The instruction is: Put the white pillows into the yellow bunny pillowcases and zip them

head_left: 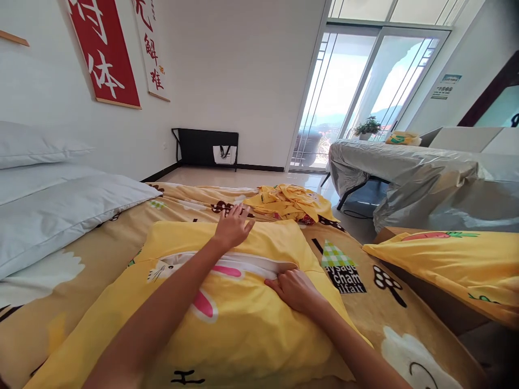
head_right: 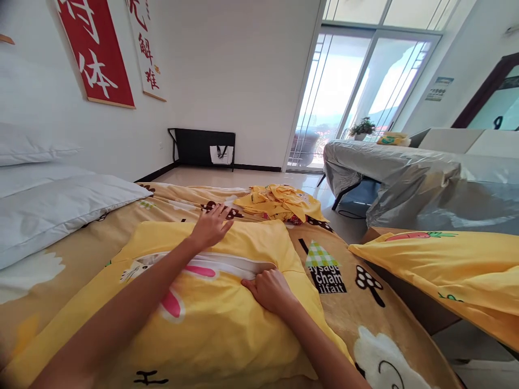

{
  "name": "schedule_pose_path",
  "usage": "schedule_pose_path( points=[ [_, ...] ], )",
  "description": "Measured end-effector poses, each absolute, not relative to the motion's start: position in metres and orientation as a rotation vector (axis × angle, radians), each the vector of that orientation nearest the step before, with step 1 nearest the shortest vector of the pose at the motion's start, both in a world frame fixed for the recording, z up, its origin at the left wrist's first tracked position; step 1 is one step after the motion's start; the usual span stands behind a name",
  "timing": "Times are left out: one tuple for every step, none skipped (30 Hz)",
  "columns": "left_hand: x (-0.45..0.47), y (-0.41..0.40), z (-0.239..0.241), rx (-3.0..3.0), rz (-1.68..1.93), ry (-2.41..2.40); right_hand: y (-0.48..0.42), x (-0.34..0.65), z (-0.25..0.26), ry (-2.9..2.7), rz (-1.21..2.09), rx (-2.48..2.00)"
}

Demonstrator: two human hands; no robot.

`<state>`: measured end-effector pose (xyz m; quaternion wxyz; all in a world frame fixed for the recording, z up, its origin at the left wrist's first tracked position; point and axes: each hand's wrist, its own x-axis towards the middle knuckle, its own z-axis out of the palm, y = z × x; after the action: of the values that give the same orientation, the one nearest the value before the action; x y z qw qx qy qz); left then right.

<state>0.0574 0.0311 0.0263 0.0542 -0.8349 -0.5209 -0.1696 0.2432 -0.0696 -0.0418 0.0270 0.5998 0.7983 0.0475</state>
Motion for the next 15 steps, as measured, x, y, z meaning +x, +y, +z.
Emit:
schedule_pose_path(
  points=[
    [0.055,0.041,0.002,-2.595,-0.427,-1.712,-0.072,0.242,-0.042,2.481,0.175,1.846],
    [0.052,0.049,-0.020,-2.636,-0.359,-1.829,-0.074,0.241,-0.041,2.496,0.202,1.827],
    [0.048,0.055,-0.039,-2.643,-0.327,-1.884,-0.076,0.239,-0.037,2.500,0.223,1.795],
    [0.043,0.059,-0.053,-2.648,-0.310,-1.919,-0.077,0.237,-0.032,2.490,0.235,1.757],
    [0.040,0.062,-0.062,-2.642,-0.316,-1.926,-0.076,0.234,-0.023,2.475,0.234,1.718],
    [0.038,0.064,-0.066,-2.635,-0.332,-1.916,-0.074,0.232,-0.012,2.465,0.224,1.679],
    [0.037,0.065,-0.067,-2.632,-0.345,-1.903,-0.068,0.230,0.002,2.483,0.203,1.637],
    [0.038,0.065,-0.066,-2.632,-0.352,-1.891,-0.060,0.228,0.017,2.540,0.170,1.603],
    [0.040,0.065,-0.064,-2.630,-0.354,-1.883,-0.050,0.225,0.031,2.636,0.128,1.587],
    [0.043,0.064,-0.062,-2.623,-0.355,-1.881,-0.036,0.222,0.043,2.759,0.082,1.597],
    [0.046,0.063,-0.060,-2.611,-0.356,-1.884,-0.022,0.219,0.050,2.883,0.041,1.646],
    [0.048,0.062,-0.059,-2.595,-0.362,-1.885,-0.006,0.215,0.051,2.972,-0.007,1.728],
    [0.049,0.061,-0.058,-2.580,-0.370,-1.874,0.010,0.212,0.046,3.009,-0.062,1.822],
    [0.046,0.061,-0.057,-2.569,-0.377,-1.846,0.025,0.210,0.035,2.988,-0.120,1.912],
    [0.038,0.062,-0.056,-2.554,-0.382,-1.809,0.038,0.210,0.019,2.915,-0.202,1.947]
  ],
)
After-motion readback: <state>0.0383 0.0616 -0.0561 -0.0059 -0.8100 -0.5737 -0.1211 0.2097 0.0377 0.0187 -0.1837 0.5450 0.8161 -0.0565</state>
